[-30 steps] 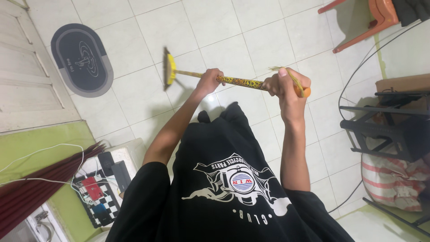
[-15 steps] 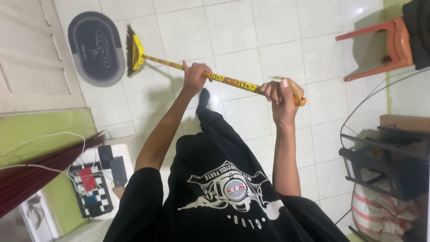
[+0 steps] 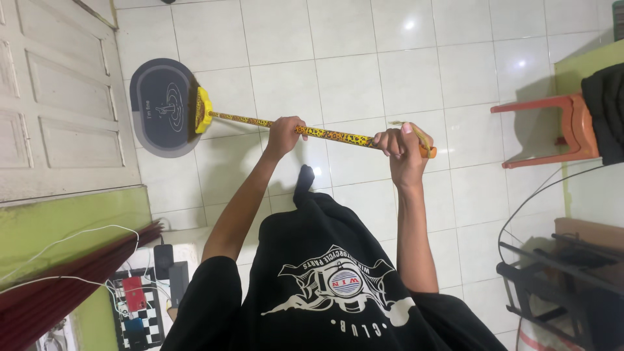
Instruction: The person holds a broom and repeatedly turns and shakes it by the handle while checking the bristles.
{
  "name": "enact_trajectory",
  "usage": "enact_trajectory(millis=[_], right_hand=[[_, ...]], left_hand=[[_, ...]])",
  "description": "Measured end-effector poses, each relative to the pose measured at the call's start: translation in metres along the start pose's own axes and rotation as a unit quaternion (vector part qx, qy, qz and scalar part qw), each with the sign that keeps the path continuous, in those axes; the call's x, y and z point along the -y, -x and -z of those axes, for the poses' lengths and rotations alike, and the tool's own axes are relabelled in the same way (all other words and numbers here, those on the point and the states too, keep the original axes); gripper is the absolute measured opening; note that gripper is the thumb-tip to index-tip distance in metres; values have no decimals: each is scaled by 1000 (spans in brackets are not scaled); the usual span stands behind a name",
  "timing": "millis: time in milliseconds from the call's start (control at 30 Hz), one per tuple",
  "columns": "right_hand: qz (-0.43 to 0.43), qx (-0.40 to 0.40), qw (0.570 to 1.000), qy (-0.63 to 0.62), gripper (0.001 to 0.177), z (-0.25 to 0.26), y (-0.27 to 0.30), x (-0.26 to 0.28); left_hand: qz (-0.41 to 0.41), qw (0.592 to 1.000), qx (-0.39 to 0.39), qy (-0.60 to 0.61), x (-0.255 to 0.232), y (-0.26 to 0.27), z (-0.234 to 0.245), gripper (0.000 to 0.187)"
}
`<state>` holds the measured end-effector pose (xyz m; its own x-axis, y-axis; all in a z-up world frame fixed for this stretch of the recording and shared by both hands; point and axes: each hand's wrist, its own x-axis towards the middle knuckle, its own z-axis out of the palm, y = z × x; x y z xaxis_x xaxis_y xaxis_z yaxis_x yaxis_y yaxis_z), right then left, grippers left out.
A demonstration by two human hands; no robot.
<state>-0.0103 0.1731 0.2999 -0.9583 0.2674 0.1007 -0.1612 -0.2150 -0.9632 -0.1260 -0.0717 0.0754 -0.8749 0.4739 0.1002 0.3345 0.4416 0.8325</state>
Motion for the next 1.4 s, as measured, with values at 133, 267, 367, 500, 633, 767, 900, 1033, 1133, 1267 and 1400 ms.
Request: enact_trajectory(millis=[133,267,367,500,633,767,900,1033,1133,1267,1400], right_hand=[[1,9,1000,-15,46,-12,-32,5],[-5,62,998,2,32,-36,-66,17],[22,152,987,35,26,-73,-95,12],[44,299,942,147,6,-131,-116,6],[48,387,905,170,30,-184,-150,-22],[91,378,883,262,42,-198,-198,-81],[-75,389,868,301,39,-183,-239,-164],[-57,424,848,313,42,-179,-275,-255],[-73,442,831,331,48,-194,-309,-286],[-21,514,780,356,71,-248,-348,-293],[-61,587,742,318,67,-317,-369,-299]], left_hand=[[29,1000,1,8,-8,-26,19,24],[-59,987,-140,-55,-23,-50,48,20],[-48,974,-195,-109,-16,-62,71,30],[33,975,-208,-71,28,-69,78,25],[-65,944,-291,141,72,-81,93,30],[62,911,-346,217,81,-107,146,3],[-12,898,-360,253,61,-139,207,15],[-68,890,-376,250,42,-169,241,21],[-77,894,-408,171,27,-196,277,24],[-46,886,-422,184,3,-199,331,53],[-56,853,-456,247,0,-198,376,54]])
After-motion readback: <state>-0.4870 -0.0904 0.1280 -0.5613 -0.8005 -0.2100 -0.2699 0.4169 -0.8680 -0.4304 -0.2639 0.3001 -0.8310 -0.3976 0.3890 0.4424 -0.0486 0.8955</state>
